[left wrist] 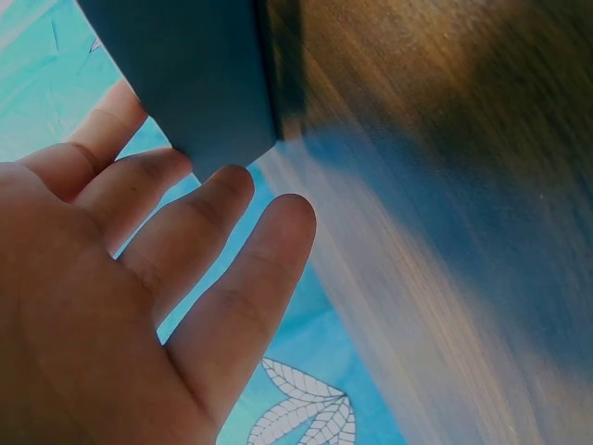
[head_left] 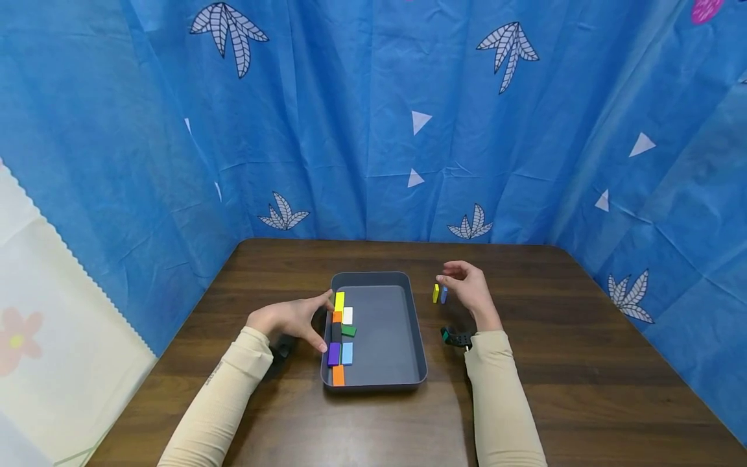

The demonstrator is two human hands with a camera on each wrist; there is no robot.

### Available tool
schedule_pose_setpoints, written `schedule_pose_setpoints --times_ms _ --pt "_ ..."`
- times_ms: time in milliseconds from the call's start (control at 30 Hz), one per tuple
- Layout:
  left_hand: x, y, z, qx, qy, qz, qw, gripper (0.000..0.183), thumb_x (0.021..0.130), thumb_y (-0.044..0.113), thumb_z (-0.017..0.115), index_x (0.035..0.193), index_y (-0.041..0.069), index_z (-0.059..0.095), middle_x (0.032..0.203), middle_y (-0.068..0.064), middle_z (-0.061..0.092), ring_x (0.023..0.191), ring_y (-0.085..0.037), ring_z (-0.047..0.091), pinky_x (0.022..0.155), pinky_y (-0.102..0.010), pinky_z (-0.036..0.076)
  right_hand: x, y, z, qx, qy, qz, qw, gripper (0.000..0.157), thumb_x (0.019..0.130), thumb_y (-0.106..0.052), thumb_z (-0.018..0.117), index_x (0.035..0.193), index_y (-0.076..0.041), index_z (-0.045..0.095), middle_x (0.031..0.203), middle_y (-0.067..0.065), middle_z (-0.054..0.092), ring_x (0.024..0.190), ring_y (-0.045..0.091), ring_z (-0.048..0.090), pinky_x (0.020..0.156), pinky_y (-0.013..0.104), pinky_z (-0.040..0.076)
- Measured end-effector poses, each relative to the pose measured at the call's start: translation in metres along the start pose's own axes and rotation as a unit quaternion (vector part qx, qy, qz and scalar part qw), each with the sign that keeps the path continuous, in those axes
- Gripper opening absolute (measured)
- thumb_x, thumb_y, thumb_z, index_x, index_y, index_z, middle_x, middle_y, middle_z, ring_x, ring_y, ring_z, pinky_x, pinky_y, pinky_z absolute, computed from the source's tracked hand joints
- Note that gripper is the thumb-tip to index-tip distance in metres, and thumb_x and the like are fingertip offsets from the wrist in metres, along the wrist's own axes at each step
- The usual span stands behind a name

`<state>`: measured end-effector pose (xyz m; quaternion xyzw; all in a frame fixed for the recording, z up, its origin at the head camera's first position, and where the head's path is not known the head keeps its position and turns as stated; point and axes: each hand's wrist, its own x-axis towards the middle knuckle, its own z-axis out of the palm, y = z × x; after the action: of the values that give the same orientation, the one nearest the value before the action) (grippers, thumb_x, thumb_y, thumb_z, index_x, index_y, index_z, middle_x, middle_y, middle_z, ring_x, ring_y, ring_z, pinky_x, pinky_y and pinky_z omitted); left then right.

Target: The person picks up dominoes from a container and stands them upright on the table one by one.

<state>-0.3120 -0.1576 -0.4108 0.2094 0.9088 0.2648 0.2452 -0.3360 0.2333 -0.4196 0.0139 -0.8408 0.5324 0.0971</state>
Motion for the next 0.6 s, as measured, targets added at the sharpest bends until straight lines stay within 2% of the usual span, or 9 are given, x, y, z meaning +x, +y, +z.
schedule_pose_setpoints --times_ms 100,267,433,600 --pt "0.001 0.000 0.000 0.000 0.001 -0.001 1.0000 0.123 0.069 0.045 0.090 0.160 0.011 0.016 0.166 -0.012 0.022 0.147 -0.034 0.029 0.119 -0.063 0.025 -0.003 -0.020 0.001 0.016 -0.028 -0.028 0.999 0.044 0.092 -0.020 0.074 0.130 -0.001 0.061 0.122 0.021 0.064 0.106 0.027 0.059 0.079 0.021 0.051" --pt "0.003 0.000 0.000 0.003 0.004 0.007 1.0000 0.126 0.069 0.045 0.090 0.161 0.009 0.012 0.161 -0.012 0.031 0.145 -0.032 0.032 0.119 -0.061 0.026 -0.002 -0.054 0.014 0.028 -0.076 -0.075 0.994 0.040 0.093 -0.019 0.073 0.128 -0.001 0.062 0.119 0.020 0.065 0.105 0.029 0.061 0.083 0.026 0.054" --pt "0.003 -0.001 0.000 0.002 0.002 0.014 0.9999 0.129 0.069 0.044 0.091 0.161 0.006 0.009 0.156 -0.011 0.038 0.144 -0.033 0.033 0.119 -0.062 0.026 0.001 -0.076 0.043 0.022 -0.150 -0.108 0.983 0.036 0.093 -0.015 0.072 0.125 0.000 0.064 0.116 0.020 0.067 0.102 0.030 0.064 0.088 0.037 0.057" --pt "0.001 -0.001 0.001 -0.001 0.003 0.013 0.9999 0.130 0.069 0.043 0.091 0.160 0.005 0.007 0.154 -0.010 0.041 0.143 -0.033 0.034 0.119 -0.062 0.026 0.006 -0.080 0.076 0.001 -0.221 -0.115 0.968 0.036 0.092 -0.013 0.073 0.124 0.001 0.065 0.113 0.017 0.067 0.098 0.023 0.064 0.087 0.036 0.057"
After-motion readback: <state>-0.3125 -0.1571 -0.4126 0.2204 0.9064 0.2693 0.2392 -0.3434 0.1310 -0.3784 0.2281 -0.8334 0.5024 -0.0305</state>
